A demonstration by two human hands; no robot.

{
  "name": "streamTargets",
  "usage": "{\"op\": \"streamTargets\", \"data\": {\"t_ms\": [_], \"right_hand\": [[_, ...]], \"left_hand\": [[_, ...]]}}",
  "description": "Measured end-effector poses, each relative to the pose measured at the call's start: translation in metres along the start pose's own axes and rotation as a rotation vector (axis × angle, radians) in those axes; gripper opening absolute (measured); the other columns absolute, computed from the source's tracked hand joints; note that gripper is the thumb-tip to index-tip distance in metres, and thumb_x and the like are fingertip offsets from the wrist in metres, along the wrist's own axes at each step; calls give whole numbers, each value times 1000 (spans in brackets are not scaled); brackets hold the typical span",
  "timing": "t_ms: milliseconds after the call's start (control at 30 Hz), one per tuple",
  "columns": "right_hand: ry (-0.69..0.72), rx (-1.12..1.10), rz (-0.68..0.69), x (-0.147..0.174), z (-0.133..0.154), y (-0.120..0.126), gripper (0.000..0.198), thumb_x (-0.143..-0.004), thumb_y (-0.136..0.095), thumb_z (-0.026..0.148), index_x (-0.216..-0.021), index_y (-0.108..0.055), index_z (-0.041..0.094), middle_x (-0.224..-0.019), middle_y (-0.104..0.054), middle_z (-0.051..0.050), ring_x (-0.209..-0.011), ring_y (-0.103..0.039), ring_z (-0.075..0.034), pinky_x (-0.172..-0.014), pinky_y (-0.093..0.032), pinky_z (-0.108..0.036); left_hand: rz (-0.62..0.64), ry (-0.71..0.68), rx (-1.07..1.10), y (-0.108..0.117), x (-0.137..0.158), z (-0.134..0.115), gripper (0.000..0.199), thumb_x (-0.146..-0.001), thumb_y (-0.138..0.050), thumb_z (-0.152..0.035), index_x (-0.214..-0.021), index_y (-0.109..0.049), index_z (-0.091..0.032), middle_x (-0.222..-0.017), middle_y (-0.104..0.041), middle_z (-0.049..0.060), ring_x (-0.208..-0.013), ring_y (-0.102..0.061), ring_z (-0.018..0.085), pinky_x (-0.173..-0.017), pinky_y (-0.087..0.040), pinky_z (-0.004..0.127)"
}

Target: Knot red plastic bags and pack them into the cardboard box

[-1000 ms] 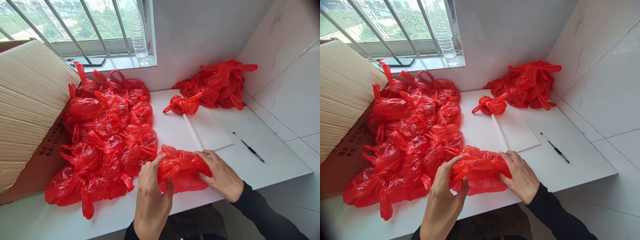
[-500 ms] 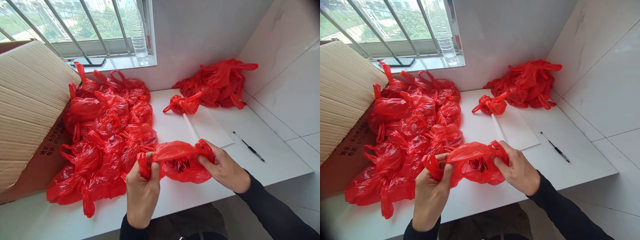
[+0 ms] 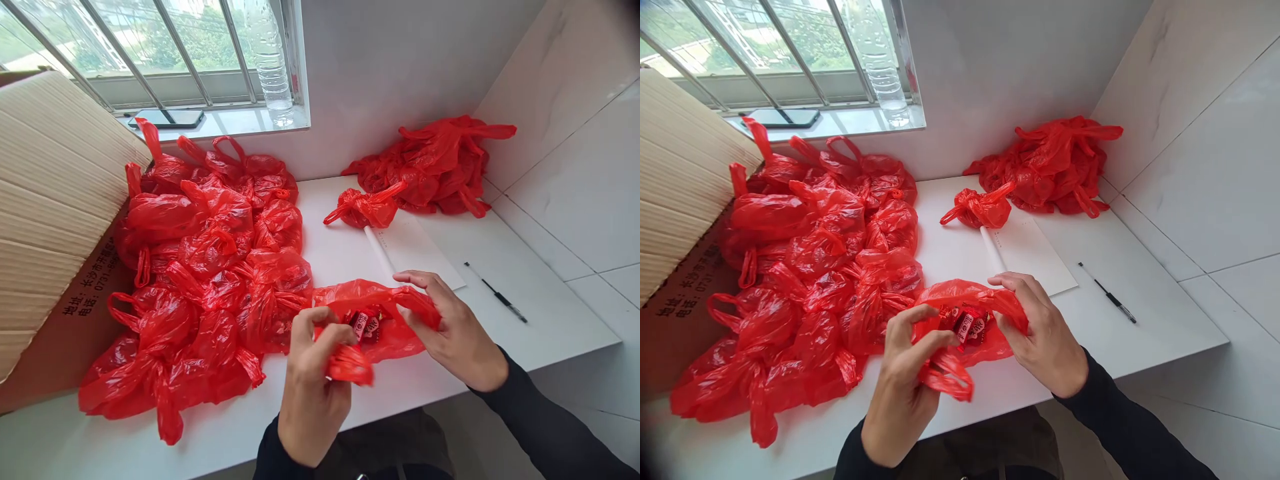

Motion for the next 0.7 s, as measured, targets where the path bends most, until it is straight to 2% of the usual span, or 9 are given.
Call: {"op": "streamTargets", "data": {"t_ms": [67, 100, 200, 300, 367, 433, 533, 600, 700], "right_hand": [[48, -13, -19, 1, 5, 1, 28, -99, -52, 31, -127, -54, 29, -129, -59, -3, -124, -54, -18, -106, -44, -33], [50, -24, -22, 1, 6, 2, 25, -100, -51, 30, -124, -56, 28, -125, -61, -2, -120, -56, -17, -103, -45, -32], [-1, -60, -6, 0, 5, 1, 17, -101, -50, 31, -114, -61, 28, -112, -66, 0, -107, -62, -16, -91, -50, -29], [-21, -94, 7, 1, 5, 0, 14, -100, -54, 32, -109, -63, 28, -110, -67, 0, -103, -63, -16, -86, -50, -29], [-16, -110, -9, 2, 7, 0, 13, -100, -53, 31, -108, -63, 27, -109, -67, 0, -101, -63, -16, -84, -51, -29], [-23, -124, -30, 2, 8, 1, 13, -101, -52, 31, -106, -64, 27, -107, -66, -1, -100, -63, -17, -83, -51, -29], [-39, -141, -43, 2, 6, 2, 14, -101, -52, 31, -105, -65, 27, -109, -66, -2, -102, -63, -17, -85, -51, -30], [-41, -140, -52, 2, 5, 4, 16, -101, -53, 32, -108, -67, 28, -112, -65, -2, -106, -62, -18, -89, -50, -31], [-56, -129, -98, 4, 5, 10, 19, -100, -55, 36, -109, -71, 32, -116, -61, -2, -113, -59, -19, -92, -49, -32]], "left_hand": [[113, -113, -221, -14, 2, 1, 43, -80, -50, 4, -106, -69, -25, -139, -48, 12, -132, -46, 34, -106, -44, 54], [152, -121, -327, -20, 3, 5, 48, -78, -51, 5, -112, -69, -24, -148, -42, 14, -142, -35, 38, -112, -36, 61], [191, -55, -539, -30, 3, 16, 54, -78, -54, 0, -128, -64, -17, -158, -34, 19, -152, -15, 43, -120, -20, 69], [165, -58, -585, -30, 4, 13, 59, -82, -55, -2, -137, -59, -21, -162, -29, 18, -154, -8, 41, -120, -21, 68], [194, -97, -569, -32, 6, 7, 56, -83, -56, -4, -134, -61, -25, -164, -26, 15, -154, -8, 39, -121, -21, 67], [214, -92, -572, -33, 8, 6, 52, -83, -55, -3, -131, -63, -22, -162, -30, 16, -154, -10, 39, -121, -20, 67], [132, -28, -529, -27, 9, 8, 52, -84, -51, 1, -132, -61, -18, -160, -34, 18, -154, -12, 39, -119, -23, 69], [43, -3, -368, -17, 10, 7, 45, -90, -48, -1, -128, -61, -22, -158, -37, 14, -153, -20, 35, -118, -30, 65], [-76, 49, -47, 5, 11, -2, 29, -99, -44, -10, -116, -61, -27, -146, -52, 8, -144, -39, 26, -114, -40, 56]]}}
Point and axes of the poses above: each hand's wrist, its own x-axis away from the middle knuckle, its own y-axis out of the back of the hand, z = x × y, the point moved 4 cm from there along -x, towards the middle knuckle
